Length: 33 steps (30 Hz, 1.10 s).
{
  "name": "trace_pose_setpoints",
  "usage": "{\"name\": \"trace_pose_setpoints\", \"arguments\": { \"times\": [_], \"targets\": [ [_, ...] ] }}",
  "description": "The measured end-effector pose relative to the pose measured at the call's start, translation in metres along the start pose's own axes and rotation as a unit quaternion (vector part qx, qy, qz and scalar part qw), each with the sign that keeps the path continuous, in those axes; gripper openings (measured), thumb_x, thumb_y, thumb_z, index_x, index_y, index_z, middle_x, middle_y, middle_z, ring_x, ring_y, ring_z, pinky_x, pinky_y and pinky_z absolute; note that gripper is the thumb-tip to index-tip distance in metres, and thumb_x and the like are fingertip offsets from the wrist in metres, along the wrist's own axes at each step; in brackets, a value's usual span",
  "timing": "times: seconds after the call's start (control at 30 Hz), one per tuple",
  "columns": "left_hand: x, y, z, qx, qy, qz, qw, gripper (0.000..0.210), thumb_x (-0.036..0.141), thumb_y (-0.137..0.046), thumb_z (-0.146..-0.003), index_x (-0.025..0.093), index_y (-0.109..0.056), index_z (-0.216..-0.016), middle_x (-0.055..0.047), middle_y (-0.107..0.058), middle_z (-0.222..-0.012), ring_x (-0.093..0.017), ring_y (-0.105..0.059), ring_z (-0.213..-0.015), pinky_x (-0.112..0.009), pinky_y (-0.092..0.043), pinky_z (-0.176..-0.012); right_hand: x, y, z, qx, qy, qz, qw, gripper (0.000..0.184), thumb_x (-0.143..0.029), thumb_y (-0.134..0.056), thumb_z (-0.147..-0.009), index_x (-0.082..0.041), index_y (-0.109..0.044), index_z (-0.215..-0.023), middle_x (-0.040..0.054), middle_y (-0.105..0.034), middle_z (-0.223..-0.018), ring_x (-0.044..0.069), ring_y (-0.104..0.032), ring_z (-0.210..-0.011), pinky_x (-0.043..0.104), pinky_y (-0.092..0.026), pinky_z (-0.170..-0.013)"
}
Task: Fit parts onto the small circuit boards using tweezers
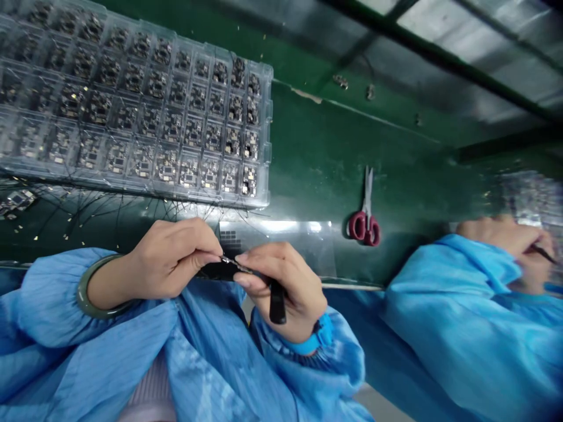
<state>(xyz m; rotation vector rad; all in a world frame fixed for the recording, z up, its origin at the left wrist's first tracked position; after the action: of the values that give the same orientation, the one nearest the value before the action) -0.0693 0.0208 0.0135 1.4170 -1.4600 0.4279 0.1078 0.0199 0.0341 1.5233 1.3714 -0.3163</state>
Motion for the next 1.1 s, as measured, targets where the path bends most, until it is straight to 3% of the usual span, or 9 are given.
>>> {"name": "trace_pose_setpoints", "arguments": {
  "times": [0.17,0.23,0.33,0.4,0.47,0.53,0.7,0.9,1.1],
  "targets": [
    [-0.001,0.001,0.002,0.044,0.037,0.017,0.998,0.011,0.008,-0.054,-0.089,0.016,-0.062,-0.088,0.000,-0.064,-0.072,-0.009,-0.060,-0.064,-0.019,-0.049,-0.061,-0.002,0.006,-0.012,-0.040,-0.018,-0.047,0.998,0.010,-0.010,-0.064,-0.083,-0.016,-0.067,-0.090,0.0034,-0.069,-0.078,0.011,-0.066,-0.068,0.022,-0.055,-0.059],
    [-0.006,-0.001,0.004,0.068,0.072,0.058,0.993,0.016,0.011,-0.058,-0.088,0.018,-0.061,-0.103,-0.003,-0.067,-0.089,-0.011,-0.065,-0.077,-0.021,-0.053,-0.070,0.003,0.012,-0.022,-0.018,-0.012,-0.031,0.999,0.010,-0.009,-0.065,-0.082,-0.018,-0.068,-0.086,0.0014,-0.069,-0.073,0.011,-0.065,-0.064,0.022,-0.053,-0.057],
    [-0.014,-0.007,0.009,0.093,0.128,0.103,0.982,0.063,0.020,-0.066,-0.085,0.025,-0.036,-0.140,-0.013,-0.049,-0.136,-0.021,-0.057,-0.117,-0.034,-0.049,-0.099,0.018,0.033,-0.051,0.181,-0.004,0.008,0.983,0.006,-0.018,-0.066,-0.083,-0.021,-0.067,-0.078,-0.0007,-0.067,-0.068,0.012,-0.063,-0.059,0.026,-0.052,-0.056],
    [-0.019,-0.011,0.012,0.094,0.150,0.106,0.979,0.080,0.024,-0.066,-0.085,0.029,-0.017,-0.149,-0.014,-0.029,-0.151,-0.025,-0.045,-0.131,-0.041,-0.038,-0.111,0.028,0.044,-0.071,0.362,0.016,0.070,0.929,0.010,-0.026,-0.067,-0.084,-0.019,-0.067,-0.077,-0.0004,-0.065,-0.065,0.013,-0.063,-0.056,0.029,-0.052,-0.056],
    [-0.023,-0.014,0.014,0.089,0.168,0.099,0.977,0.082,0.026,-0.062,-0.088,0.032,-0.010,-0.151,-0.013,-0.022,-0.155,-0.025,-0.044,-0.133,-0.042,-0.038,-0.112,0.034,0.042,-0.090,0.436,0.058,0.186,0.879,0.016,-0.030,-0.064,-0.085,-0.016,-0.068,-0.079,0.0004,-0.064,-0.064,0.014,-0.065,-0.058,0.029,-0.053,-0.058],
    [-0.024,-0.015,0.015,0.088,0.179,0.084,0.976,0.077,0.027,-0.059,-0.090,0.033,-0.011,-0.150,-0.012,-0.019,-0.157,-0.024,-0.048,-0.130,-0.041,-0.043,-0.108,0.041,0.026,-0.107,0.383,0.123,0.306,0.863,0.018,-0.028,-0.059,-0.090,-0.015,-0.069,-0.083,0.0042,-0.070,-0.074,0.016,-0.069,-0.072,0.030,-0.056,-0.068],
    [-0.021,-0.015,0.015,0.044,0.199,0.005,0.979,0.050,0.032,-0.051,-0.094,0.023,-0.036,-0.141,-0.016,-0.019,-0.157,-0.025,-0.054,-0.124,-0.042,-0.047,-0.105,0.067,-0.019,-0.129,0.111,0.210,0.432,0.870,0.024,-0.018,-0.047,-0.095,-0.018,-0.069,-0.105,0.0086,-0.073,-0.105,0.018,-0.070,-0.095,0.027,-0.057,-0.080],
    [-0.016,-0.016,0.013,-0.050,0.199,-0.054,0.977,0.047,0.034,-0.043,-0.097,0.011,-0.040,-0.138,-0.020,-0.002,-0.159,-0.030,-0.039,-0.137,-0.043,-0.041,-0.109,0.084,-0.035,-0.153,-0.023,0.144,0.462,0.875,0.035,-0.017,-0.035,-0.098,-0.019,-0.063,-0.120,0.0086,-0.065,-0.125,0.019,-0.067,-0.101,0.031,-0.053,-0.083],
    [-0.014,-0.016,0.011,-0.078,0.175,-0.080,0.978,0.042,0.030,-0.044,-0.097,0.010,-0.048,-0.134,-0.020,-0.020,-0.156,-0.029,-0.033,-0.140,-0.045,-0.038,-0.111,0.096,-0.051,-0.158,-0.155,0.025,0.458,0.875,0.024,-0.026,-0.046,-0.095,-0.022,-0.068,-0.105,0.0014,-0.072,-0.111,0.017,-0.069,-0.089,0.024,-0.049,-0.067]
  ]
}}
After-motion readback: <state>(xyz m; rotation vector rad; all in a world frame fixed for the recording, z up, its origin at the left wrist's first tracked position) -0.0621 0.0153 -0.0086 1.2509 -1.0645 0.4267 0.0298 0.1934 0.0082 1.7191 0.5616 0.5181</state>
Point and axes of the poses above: each hand's wrist, its own z-axis away from the middle knuckle, its own y-axis out of the back of the hand, x = y × z, the point moved 3 cm from there along -z, towards the middle knuckle
